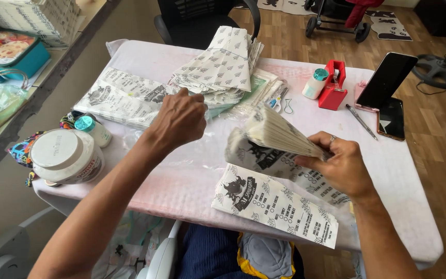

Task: The person sorts through stacks of printed paper sleeves on a table, handling them by hand and organizing them into distinct piles.

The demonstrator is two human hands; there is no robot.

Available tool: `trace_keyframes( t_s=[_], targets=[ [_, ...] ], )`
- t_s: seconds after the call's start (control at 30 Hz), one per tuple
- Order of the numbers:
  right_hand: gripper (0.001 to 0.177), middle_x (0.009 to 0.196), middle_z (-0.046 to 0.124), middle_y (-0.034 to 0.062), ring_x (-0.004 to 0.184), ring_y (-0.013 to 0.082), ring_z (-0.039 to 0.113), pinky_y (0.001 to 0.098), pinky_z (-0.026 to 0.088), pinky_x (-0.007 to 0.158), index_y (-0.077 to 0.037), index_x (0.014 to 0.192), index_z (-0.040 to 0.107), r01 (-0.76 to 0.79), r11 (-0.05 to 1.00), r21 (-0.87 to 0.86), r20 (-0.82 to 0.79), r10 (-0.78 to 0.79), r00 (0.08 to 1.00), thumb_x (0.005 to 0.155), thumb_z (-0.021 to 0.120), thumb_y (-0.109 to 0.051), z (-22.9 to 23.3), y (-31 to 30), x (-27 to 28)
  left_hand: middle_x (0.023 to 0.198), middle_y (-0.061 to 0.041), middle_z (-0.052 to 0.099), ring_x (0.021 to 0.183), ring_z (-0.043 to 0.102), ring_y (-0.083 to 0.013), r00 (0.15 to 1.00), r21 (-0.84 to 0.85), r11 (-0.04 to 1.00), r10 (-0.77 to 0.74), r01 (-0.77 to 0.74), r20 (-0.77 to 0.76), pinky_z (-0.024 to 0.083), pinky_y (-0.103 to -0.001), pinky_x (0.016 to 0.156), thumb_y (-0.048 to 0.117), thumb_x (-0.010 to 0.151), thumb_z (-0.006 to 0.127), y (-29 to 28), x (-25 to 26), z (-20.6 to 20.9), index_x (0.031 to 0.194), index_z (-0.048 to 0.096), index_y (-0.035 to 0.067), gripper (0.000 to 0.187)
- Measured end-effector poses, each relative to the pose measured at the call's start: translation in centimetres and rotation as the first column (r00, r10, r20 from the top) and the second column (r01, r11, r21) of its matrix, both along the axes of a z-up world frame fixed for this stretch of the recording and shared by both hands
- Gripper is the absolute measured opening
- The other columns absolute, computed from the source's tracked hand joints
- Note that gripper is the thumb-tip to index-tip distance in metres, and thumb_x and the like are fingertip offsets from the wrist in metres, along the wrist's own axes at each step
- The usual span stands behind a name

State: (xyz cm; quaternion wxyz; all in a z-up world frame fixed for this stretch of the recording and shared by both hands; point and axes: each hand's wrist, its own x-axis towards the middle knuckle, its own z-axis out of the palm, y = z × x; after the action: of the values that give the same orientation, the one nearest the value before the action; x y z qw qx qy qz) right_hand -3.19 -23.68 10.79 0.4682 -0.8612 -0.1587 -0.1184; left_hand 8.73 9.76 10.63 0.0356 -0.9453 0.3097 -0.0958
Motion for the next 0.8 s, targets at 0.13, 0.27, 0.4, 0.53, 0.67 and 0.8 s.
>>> trace_keyframes(
  t_s=[0.13, 0.27, 0.4, 0.53, 0.67, 0.8],
  targets=[
    [0.019, 0.08, 0.079, 0.0193, 0.083, 0.0304, 0.08, 0.0452, 0.059, 0.087, 0.0, 0.09, 0.076, -0.059, 0.998, 0.022, 0.041, 0.058, 0.997, 0.076, 0.088, -0.007, 1.0, 1.7, 1.0, 0.092, -0.007, 0.071, 0.077, 0.069, -0.0211, 1.0, -0.002, 1.0, -0.011, 0.011, -0.027, 0.057, -0.031, 0.062, 0.005, 0.082, 0.062, -1.0, -1.9, 2.7, 0.089, 0.076, 0.007, 0.015],
    [0.023, 0.077, 0.076, 0.0151, 0.077, 0.0244, 0.076, 0.0384, 0.058, 0.075, -0.002, 0.092, 0.074, -0.03, 1.0, -0.009, 0.165, 0.031, 0.986, 0.075, 0.089, -0.007, 0.3, 2.5, 1.7, 0.126, -0.024, 0.063, 0.072, 0.071, -0.0298, 0.939, -0.353, 0.933, -0.184, 0.074, -0.29, 0.058, -0.038, 0.061, -0.011, 0.067, 0.065, -1.7, -5.5, 6.8, 0.132, 0.061, -0.011, 0.065],
    [0.022, 0.074, 0.074, 0.0098, 0.071, 0.026, 0.074, 0.0343, 0.057, 0.07, -0.011, 0.092, 0.076, 0.138, 0.968, -0.209, 0.412, -0.04, 0.91, 0.076, 0.091, -0.008, -3.0, -0.2, 2.6, 0.131, -0.033, 0.054, 0.066, 0.072, -0.0346, 0.877, -0.549, 0.829, -0.338, 0.105, -0.343, 0.062, -0.048, 0.067, -0.011, 0.059, 0.068, -1.8, -6.7, 8.5, 0.143, 0.046, -0.018, 0.087],
    [0.022, 0.075, 0.071, 0.0044, 0.073, 0.025, 0.073, 0.0334, 0.055, 0.07, -0.013, 0.094, 0.075, 0.204, 0.933, -0.297, 0.594, 0.013, 0.804, 0.077, 0.088, -0.006, -2.4, 1.4, 1.9, 0.123, -0.033, 0.058, 0.07, 0.071, -0.0395, 0.876, -0.681, 0.712, -0.425, 0.17, -0.226, 0.061, -0.05, 0.066, -0.01, 0.055, 0.066, -2.3, -7.2, 8.7, 0.141, 0.052, -0.015, 0.087],
    [0.024, 0.079, 0.073, 0.0058, 0.079, 0.0275, 0.075, 0.0348, 0.055, 0.069, -0.013, 0.097, 0.074, 0.152, 0.922, -0.357, 0.5, 0.051, 0.865, 0.078, 0.084, -0.004, -1.9, 1.0, 1.8, 0.122, -0.031, 0.057, 0.07, 0.07, -0.0342, 0.876, -0.699, 0.671, -0.462, 0.246, -0.135, 0.061, -0.041, 0.057, -0.017, 0.055, 0.06, -2.6, -8.1, 8.9, 0.14, 0.05, -0.018, 0.085],
    [0.027, 0.079, 0.075, 0.0109, 0.08, 0.0304, 0.076, 0.0375, 0.056, 0.071, -0.009, 0.097, 0.073, 0.165, 0.907, -0.387, 0.41, 0.009, 0.912, 0.074, 0.086, -0.002, -1.2, 0.9, 1.8, 0.125, -0.032, 0.055, 0.07, 0.069, -0.0356, 0.879, -0.64, 0.723, -0.451, 0.26, -0.154, 0.062, -0.042, 0.058, -0.019, 0.054, 0.055, -3.6, -9.2, 8.8, 0.14, 0.049, -0.02, 0.086]
  ],
)
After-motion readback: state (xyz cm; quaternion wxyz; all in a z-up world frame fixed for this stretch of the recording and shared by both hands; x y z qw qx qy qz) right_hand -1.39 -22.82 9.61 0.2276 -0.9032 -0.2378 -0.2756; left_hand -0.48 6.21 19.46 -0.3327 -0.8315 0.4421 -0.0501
